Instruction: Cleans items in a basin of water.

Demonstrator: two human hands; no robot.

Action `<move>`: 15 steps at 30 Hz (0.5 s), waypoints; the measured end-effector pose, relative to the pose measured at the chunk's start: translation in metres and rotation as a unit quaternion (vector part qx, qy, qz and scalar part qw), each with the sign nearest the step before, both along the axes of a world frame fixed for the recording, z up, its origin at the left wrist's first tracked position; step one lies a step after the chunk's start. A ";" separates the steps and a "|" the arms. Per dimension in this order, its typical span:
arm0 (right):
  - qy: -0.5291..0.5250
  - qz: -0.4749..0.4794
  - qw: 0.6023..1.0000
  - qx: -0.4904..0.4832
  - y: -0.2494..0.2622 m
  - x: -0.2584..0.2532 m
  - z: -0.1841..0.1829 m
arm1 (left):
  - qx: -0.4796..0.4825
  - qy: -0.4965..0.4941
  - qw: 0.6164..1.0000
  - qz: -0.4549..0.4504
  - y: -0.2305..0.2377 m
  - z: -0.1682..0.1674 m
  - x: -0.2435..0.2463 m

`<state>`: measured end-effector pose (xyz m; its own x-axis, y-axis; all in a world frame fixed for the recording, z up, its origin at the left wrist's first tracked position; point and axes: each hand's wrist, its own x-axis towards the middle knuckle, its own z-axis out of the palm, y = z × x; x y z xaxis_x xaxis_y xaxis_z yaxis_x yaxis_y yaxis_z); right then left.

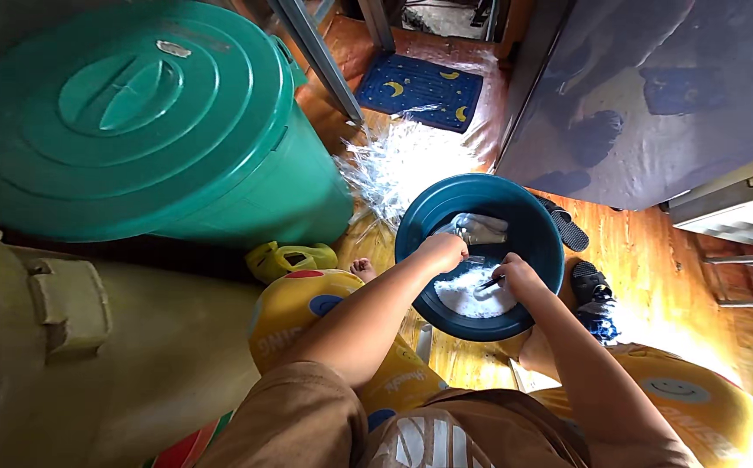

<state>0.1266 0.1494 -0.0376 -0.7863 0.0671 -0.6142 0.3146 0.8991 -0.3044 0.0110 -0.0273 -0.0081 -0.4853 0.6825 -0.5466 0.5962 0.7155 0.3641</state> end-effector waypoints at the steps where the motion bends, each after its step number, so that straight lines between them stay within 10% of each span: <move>1: 0.006 -0.010 1.000 -0.004 0.001 0.000 0.003 | -0.002 0.002 1.000 -0.004 0.000 -0.002 0.000; 15: 0.115 -0.152 0.982 -0.006 0.015 0.002 0.055 | -0.026 -0.028 0.999 0.032 0.001 -0.005 0.001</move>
<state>0.1285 0.1639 0.0179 -0.8488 0.3136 -0.4257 0.4893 0.7709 -0.4077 0.0121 -0.0260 -0.0134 -0.4946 0.6211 -0.6080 0.5276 0.7704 0.3579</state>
